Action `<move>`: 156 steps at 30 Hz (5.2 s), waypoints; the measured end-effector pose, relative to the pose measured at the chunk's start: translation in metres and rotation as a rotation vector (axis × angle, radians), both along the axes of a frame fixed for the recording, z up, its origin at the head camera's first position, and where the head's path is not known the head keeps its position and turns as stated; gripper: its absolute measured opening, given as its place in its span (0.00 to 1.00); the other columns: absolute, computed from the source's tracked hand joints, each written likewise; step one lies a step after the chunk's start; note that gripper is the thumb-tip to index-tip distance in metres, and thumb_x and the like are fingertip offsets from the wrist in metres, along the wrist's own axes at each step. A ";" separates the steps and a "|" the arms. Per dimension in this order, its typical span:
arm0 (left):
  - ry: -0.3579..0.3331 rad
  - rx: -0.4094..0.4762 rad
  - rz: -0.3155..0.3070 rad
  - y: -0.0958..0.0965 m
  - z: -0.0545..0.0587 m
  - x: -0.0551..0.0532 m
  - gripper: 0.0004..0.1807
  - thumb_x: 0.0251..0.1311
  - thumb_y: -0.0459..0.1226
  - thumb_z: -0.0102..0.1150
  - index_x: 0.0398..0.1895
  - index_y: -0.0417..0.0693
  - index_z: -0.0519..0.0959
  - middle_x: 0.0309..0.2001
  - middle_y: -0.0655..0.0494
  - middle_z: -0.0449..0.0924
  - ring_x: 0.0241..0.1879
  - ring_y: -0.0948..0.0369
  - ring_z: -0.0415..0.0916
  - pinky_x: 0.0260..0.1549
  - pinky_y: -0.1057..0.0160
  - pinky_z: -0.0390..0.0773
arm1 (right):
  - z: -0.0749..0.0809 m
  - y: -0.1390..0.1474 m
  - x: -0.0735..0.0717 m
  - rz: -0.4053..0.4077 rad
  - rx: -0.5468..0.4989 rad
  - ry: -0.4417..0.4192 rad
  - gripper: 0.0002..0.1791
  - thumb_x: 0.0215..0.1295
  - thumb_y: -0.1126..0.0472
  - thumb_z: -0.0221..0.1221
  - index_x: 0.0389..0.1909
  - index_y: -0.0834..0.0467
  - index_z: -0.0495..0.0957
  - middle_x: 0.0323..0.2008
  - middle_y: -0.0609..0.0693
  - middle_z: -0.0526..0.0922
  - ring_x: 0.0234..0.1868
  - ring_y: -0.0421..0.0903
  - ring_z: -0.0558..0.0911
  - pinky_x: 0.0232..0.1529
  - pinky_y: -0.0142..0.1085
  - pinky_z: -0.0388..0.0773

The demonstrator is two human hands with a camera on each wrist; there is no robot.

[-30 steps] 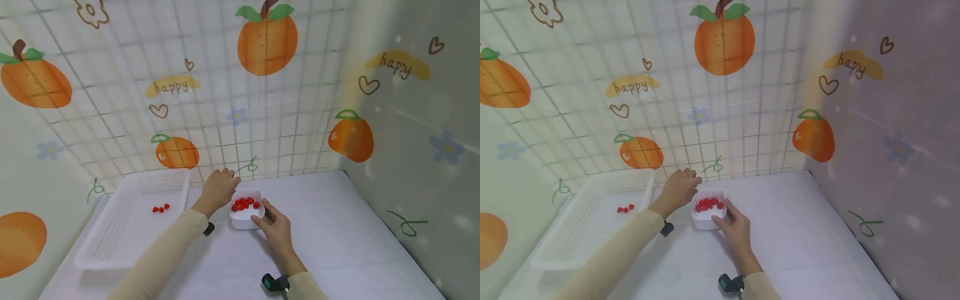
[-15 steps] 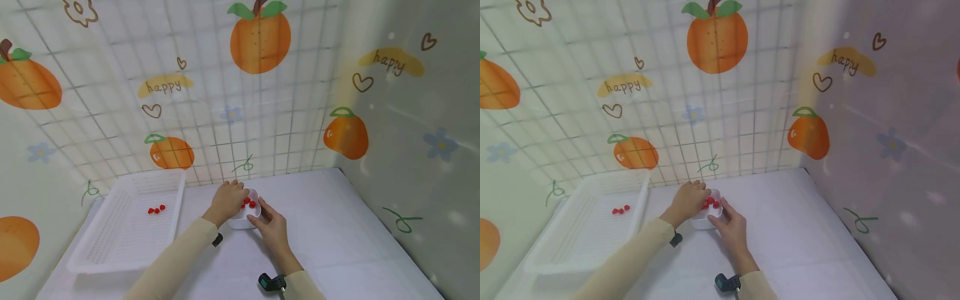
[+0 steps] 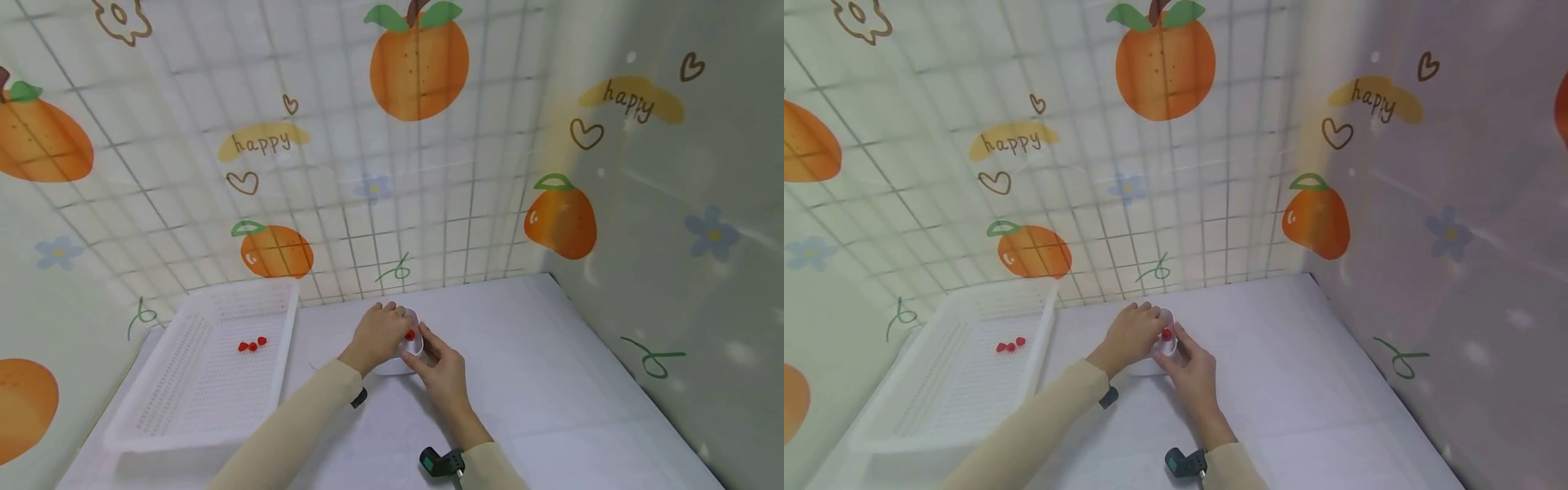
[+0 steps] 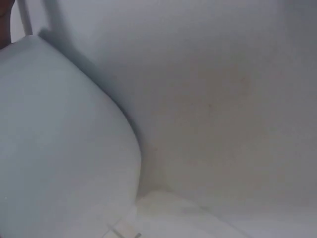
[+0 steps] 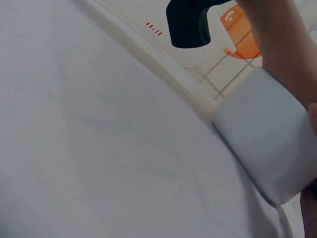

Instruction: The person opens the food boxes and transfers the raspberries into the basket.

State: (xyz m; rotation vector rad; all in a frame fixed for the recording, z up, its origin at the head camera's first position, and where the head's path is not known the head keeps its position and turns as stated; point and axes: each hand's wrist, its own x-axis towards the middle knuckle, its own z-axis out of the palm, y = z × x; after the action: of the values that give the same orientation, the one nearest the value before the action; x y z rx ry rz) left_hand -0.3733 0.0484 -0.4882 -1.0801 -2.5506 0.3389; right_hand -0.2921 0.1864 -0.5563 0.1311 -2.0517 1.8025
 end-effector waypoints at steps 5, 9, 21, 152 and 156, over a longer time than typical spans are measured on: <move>0.008 -0.012 -0.002 0.003 -0.005 -0.003 0.24 0.50 0.51 0.82 0.49 0.57 0.86 0.44 0.62 0.86 0.44 0.60 0.81 0.41 0.61 0.79 | 0.000 0.000 0.001 0.001 0.010 0.016 0.39 0.59 0.67 0.76 0.71 0.68 0.72 0.70 0.61 0.75 0.69 0.59 0.75 0.65 0.40 0.71; 0.007 -0.014 0.008 0.005 -0.009 -0.005 0.22 0.49 0.52 0.82 0.46 0.59 0.88 0.43 0.62 0.86 0.42 0.60 0.80 0.40 0.61 0.79 | 0.000 0.001 0.001 -0.002 0.014 0.019 0.39 0.59 0.65 0.76 0.71 0.67 0.72 0.70 0.61 0.75 0.69 0.59 0.76 0.65 0.41 0.71; -0.013 -0.004 0.030 0.006 -0.015 -0.008 0.13 0.53 0.50 0.80 0.40 0.61 0.90 0.43 0.63 0.86 0.42 0.61 0.80 0.40 0.61 0.79 | 0.001 0.002 0.002 0.002 0.010 -0.011 0.41 0.59 0.64 0.77 0.72 0.66 0.72 0.71 0.58 0.75 0.70 0.57 0.76 0.66 0.41 0.71; -0.193 0.151 0.496 -0.297 0.012 -0.034 0.07 0.62 0.31 0.70 0.27 0.46 0.83 0.26 0.52 0.76 0.33 0.49 0.77 0.36 0.46 0.81 | 0.000 -0.005 -0.004 -0.026 0.062 -0.110 0.40 0.62 0.58 0.76 0.75 0.59 0.72 0.73 0.51 0.73 0.73 0.52 0.74 0.64 0.34 0.72; -0.189 0.129 0.488 -0.296 0.008 -0.036 0.08 0.61 0.31 0.69 0.25 0.47 0.82 0.25 0.52 0.77 0.31 0.50 0.76 0.34 0.47 0.82 | -0.001 -0.005 -0.005 -0.031 0.062 -0.108 0.41 0.61 0.58 0.76 0.74 0.58 0.72 0.73 0.51 0.73 0.72 0.52 0.74 0.64 0.34 0.72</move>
State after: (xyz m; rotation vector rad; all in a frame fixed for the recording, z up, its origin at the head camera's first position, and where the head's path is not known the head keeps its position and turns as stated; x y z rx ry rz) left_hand -0.4096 -0.2478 -0.4803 -0.4507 -2.9417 0.1922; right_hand -0.2966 0.1815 -0.5574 0.0199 -2.1729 1.7634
